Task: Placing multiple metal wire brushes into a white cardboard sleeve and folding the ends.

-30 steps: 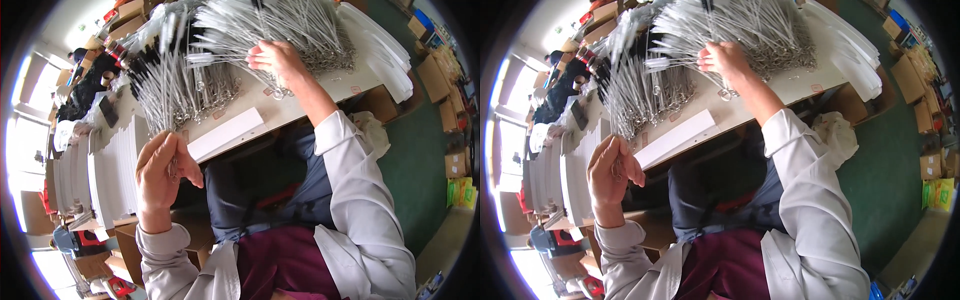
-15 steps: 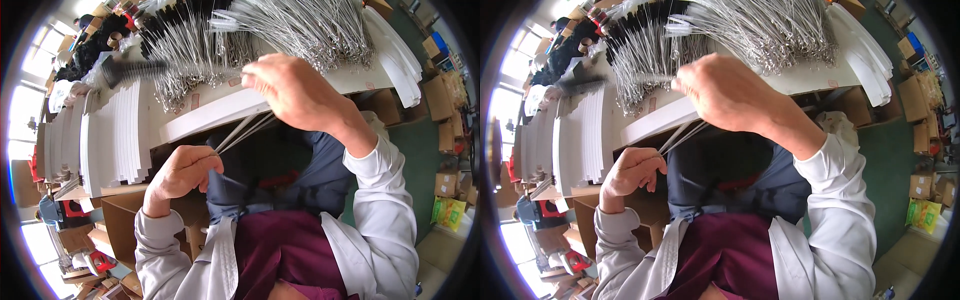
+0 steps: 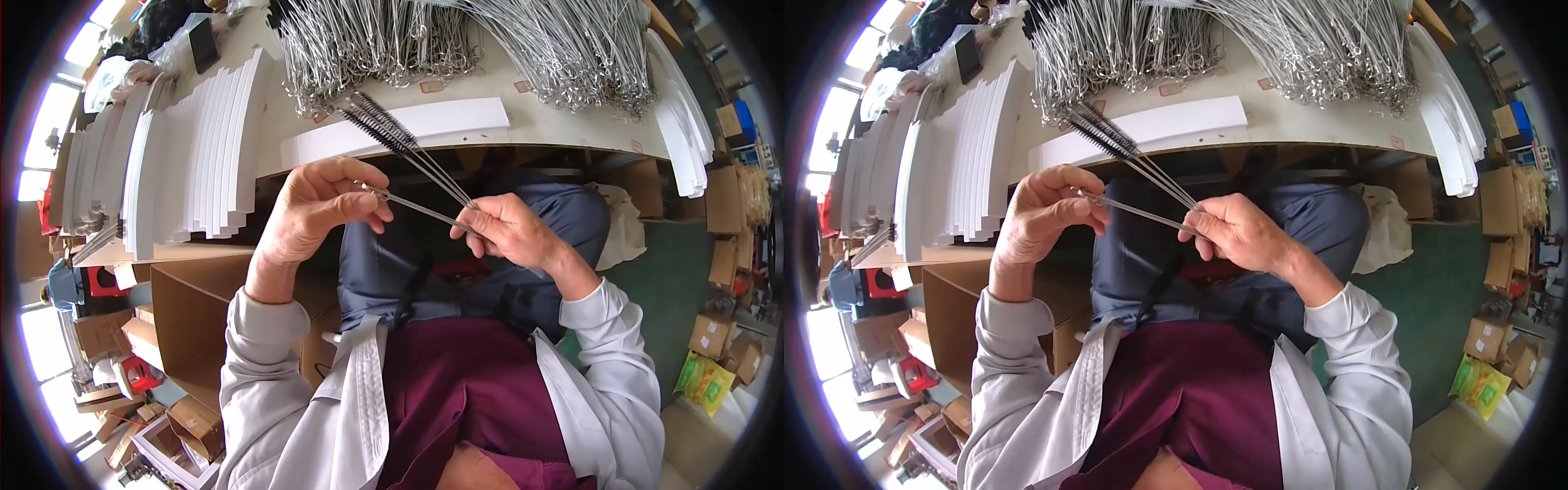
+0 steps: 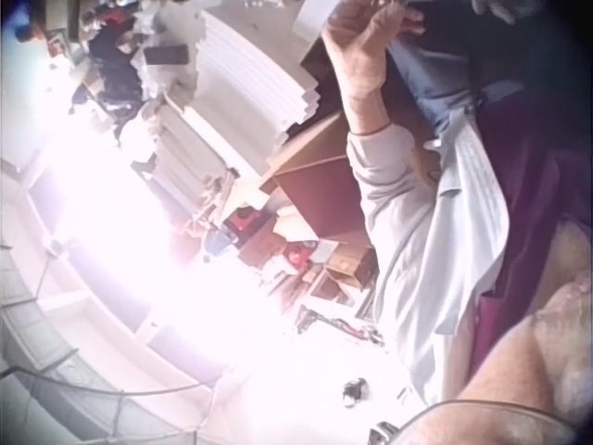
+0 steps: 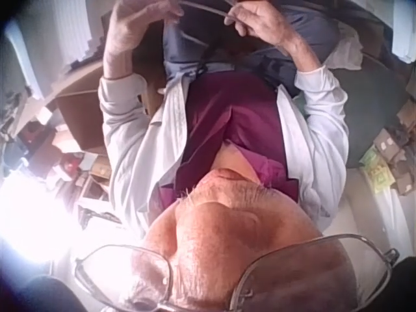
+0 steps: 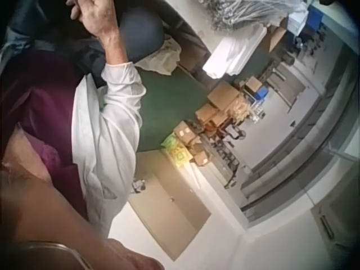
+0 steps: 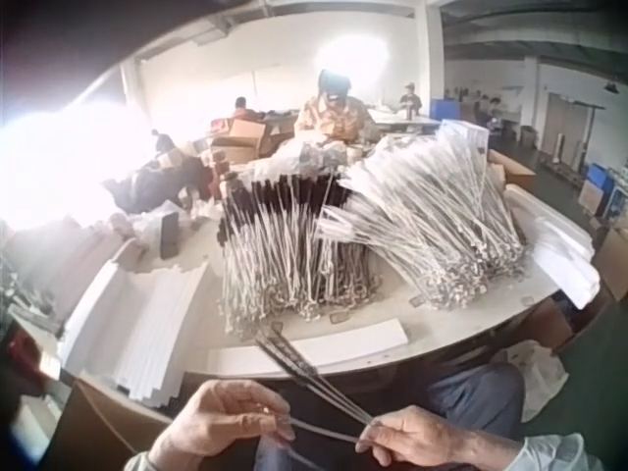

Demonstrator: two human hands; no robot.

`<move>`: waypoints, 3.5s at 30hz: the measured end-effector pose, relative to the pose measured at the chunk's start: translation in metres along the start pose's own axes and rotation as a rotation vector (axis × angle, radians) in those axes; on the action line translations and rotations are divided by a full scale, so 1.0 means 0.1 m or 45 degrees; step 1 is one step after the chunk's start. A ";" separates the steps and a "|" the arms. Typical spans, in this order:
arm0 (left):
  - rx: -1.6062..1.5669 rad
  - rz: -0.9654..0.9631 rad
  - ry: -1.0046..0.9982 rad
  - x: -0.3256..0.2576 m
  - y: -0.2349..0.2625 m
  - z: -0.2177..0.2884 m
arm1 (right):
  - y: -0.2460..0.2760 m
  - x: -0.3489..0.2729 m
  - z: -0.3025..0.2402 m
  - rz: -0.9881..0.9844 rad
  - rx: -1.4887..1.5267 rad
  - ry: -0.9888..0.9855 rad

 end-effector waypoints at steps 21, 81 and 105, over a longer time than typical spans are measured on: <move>0.198 0.578 -0.506 0.14 -0.15 -0.14 | 0.05 -0.24 0.19 0.099 0.150 -0.003; 1.590 0.265 -0.988 0.13 -0.78 -0.15 | 0.25 -0.57 0.24 0.379 -0.701 0.207; 0.024 0.667 -0.246 0.09 0.34 0.35 | 0.31 -0.76 -0.20 0.492 -0.393 0.357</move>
Point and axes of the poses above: each hand's wrist, its own x-axis towards the middle knuckle, its own y-axis out of the back of the hand, z = x × y, the point moved 5 cm from there along x, towards the middle knuckle, and after that the axes turned 7 degrees about y, right-handed, at the moved point
